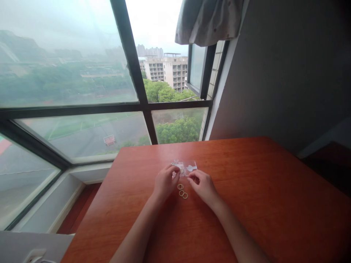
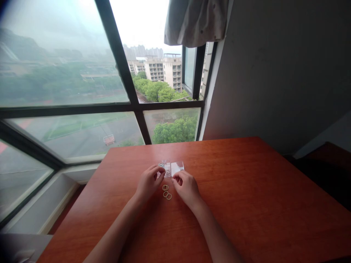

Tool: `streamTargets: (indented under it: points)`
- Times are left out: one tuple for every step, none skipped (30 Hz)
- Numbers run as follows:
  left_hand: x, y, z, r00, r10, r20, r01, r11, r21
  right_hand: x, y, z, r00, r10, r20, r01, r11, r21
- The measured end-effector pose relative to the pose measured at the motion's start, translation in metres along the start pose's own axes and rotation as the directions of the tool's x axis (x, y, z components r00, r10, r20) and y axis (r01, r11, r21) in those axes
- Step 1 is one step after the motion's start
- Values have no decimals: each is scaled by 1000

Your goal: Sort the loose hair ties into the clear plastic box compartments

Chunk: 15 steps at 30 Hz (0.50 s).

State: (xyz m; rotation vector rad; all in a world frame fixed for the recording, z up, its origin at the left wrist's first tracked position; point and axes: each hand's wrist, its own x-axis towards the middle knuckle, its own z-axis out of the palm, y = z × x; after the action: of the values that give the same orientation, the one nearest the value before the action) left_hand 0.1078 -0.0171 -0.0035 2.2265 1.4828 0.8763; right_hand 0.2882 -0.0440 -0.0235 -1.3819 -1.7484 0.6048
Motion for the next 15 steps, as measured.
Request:
streamTargets:
  points:
    - [2, -2, 0, 999, -30, -32, 31, 999, 34, 0, 0, 0, 1000, -5, 14, 6, 1000, -8]
    - [4, -3, -1, 997, -53, -63, 57, 996, 66, -1, 0, 1, 999, -12, 29, 13, 1000, -17]
    - [6, -5, 0, 994, -68, -89, 76, 993, 92, -1, 0, 1, 999, -19, 45, 20, 999, -26]
    - [8, -6, 0, 991, -76, -108, 88, 990, 111, -1, 0, 2, 998, -24, 60, 26, 999, -36]
    - [10, -7, 1, 990, -80, -120, 95, 988, 125, -1, 0, 2, 997, -26, 74, 30, 998, -46]
    - [11, -8, 3, 989, -82, -125, 99, 986, 136, -2, 0, 3, 996, -25, 86, 30, 998, -57]
    - [12, -9, 4, 988, -84, -126, 103, 984, 148, -2, 0, 3, 995, -22, 94, 28, 997, -67]
    - [13, -9, 6, 988, -89, -123, 108, 981, 159, -2, 1, 4, 995, -19, 100, 26, 997, -74]
    - [14, -10, 7, 988, -94, -120, 114, 979, 169, -2, 1, 4, 995, -17, 103, 25, 997, -77]
    - [14, -11, 8, 988, -99, -119, 120, 977, 177, -2, 1, 4, 994, -16, 105, 25, 997, -77]
    - [14, -11, 9, 987, -104, -119, 124, 975, 182, -2, 1, 4, 994, -18, 104, 25, 997, -75]
    - [14, -12, 9, 987, -107, -117, 127, 974, 185, -2, 1, 4, 994, -20, 104, 27, 997, -73]
    - [13, -13, 9, 987, -108, -115, 128, 974, 186, -2, 1, 3, 994, -22, 104, 29, 997, -72]
    - [13, -14, 9, 988, -107, -109, 126, 975, 185, -2, 0, 3, 994, -23, 106, 31, 997, -73]
    - [12, -15, 8, 989, -104, -102, 122, 976, 183, -2, 0, 2, 994, -24, 107, 32, 997, -77]
